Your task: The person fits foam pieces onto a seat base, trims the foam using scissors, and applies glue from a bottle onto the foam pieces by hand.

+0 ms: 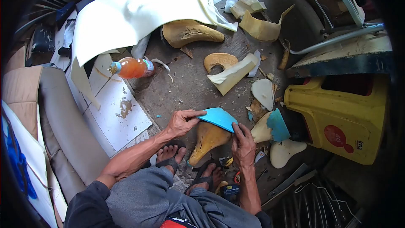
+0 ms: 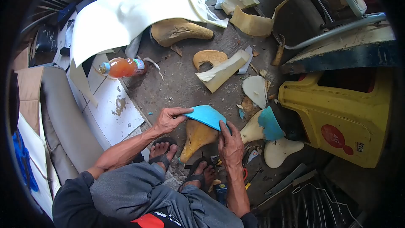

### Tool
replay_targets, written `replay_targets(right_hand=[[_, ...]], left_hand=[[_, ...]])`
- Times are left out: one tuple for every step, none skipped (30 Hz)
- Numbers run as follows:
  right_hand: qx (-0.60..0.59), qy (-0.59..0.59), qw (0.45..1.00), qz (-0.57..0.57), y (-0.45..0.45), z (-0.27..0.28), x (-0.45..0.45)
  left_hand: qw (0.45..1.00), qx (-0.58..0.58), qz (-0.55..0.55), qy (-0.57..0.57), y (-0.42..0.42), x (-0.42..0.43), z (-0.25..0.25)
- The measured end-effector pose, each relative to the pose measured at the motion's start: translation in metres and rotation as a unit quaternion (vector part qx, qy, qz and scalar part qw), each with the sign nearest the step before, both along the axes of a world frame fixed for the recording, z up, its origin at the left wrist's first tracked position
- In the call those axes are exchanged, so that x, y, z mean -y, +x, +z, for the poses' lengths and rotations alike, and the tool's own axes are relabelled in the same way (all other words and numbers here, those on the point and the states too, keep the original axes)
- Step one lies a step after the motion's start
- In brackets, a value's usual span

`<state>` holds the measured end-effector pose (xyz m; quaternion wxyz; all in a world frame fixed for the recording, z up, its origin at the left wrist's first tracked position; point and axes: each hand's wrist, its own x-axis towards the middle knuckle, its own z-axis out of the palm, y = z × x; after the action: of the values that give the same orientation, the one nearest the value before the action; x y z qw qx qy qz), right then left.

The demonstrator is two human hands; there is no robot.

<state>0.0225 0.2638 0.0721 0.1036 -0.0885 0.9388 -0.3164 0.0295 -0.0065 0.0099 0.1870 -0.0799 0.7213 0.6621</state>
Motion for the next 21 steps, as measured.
replay_targets(right_hand=[[0.018,-0.012,1.0,-0.007,0.004,-0.001,-0.001],[0.036,-0.024,0.999,-0.015,0.007,-0.001,-0.002],[0.035,-0.024,0.999,-0.016,0.01,-0.001,-0.001],[0.045,-0.046,0.998,-0.028,0.013,-0.001,0.0],[0.056,-0.067,0.995,-0.04,0.015,0.0,0.001],[0.055,-0.066,0.995,-0.043,0.017,-0.001,0.001],[0.067,-0.084,0.992,-0.059,0.018,-0.001,0.001],[0.08,-0.101,0.989,-0.077,0.02,-0.001,0.002],[0.079,-0.101,0.988,-0.082,0.021,-0.001,0.002],[0.126,-0.116,0.978,-0.12,0.022,-0.002,0.003],[0.173,-0.132,0.963,-0.157,0.023,-0.003,0.004],[0.171,-0.131,0.963,-0.161,0.027,-0.009,0.003],[0.203,-0.17,0.946,-0.189,0.031,-0.019,0.003],[0.234,-0.208,0.925,-0.216,0.034,-0.024,0.003],[0.233,-0.208,0.925,-0.218,0.034,-0.022,0.004],[0.24,-0.228,0.916,-0.228,0.033,-0.019,0.006],[0.247,-0.247,0.906,-0.24,0.033,-0.018,0.008],[0.246,-0.248,0.905,-0.244,0.033,-0.022,0.007],[0.266,-0.297,0.878,-0.267,0.035,-0.03,0.005],[0.284,-0.344,0.846,-0.291,0.039,-0.039,0.001],[0.28,-0.345,0.843,-0.302,0.044,-0.051,-0.002]], left_hand=[[1.0,-0.001,-0.002,0.0,0.001,0.0,0.002],[1.0,0.0,0.004,0.015,0.002,0.001,0.005],[1.0,0.001,0.009,0.029,0.004,0.0,0.007],[1.0,0.0,0.007,0.03,0.005,-0.001,0.006],[0.996,0.052,0.034,0.062,0.006,-0.003,0.004],[0.988,0.105,0.061,0.095,0.007,-0.005,0.002],[0.988,0.105,0.058,0.095,0.006,-0.008,0.005],[0.978,0.143,0.09,0.12,0.006,-0.012,0.008],[0.965,0.18,0.121,0.145,0.005,-0.015,0.01],[0.966,0.18,0.116,0.146,0.006,-0.017,0.008],[0.96,0.184,0.13,0.165,0.01,-0.018,0.005],[0.954,0.188,0.145,0.185,0.012,-0.02,0.004],[0.954,0.188,0.141,0.185,0.013,-0.021,0.003],[0.939,0.218,0.164,0.209,0.014,-0.022,0.003],[0.922,0.247,0.188,0.232,0.015,-0.022,0.003],[0.923,0.246,0.186,0.231,0.016,-0.022,0.002],[0.912,0.254,0.201,0.253,0.018,-0.022,0.001],[0.9,0.263,0.214,0.274,0.018,-0.022,0.001],[0.901,0.266,0.207,0.273,0.018,-0.022,0.002],[0.897,0.275,0.213,0.273,0.018,-0.022,0.003],[0.893,0.285,0.218,0.273,0.018,-0.022,0.005]])
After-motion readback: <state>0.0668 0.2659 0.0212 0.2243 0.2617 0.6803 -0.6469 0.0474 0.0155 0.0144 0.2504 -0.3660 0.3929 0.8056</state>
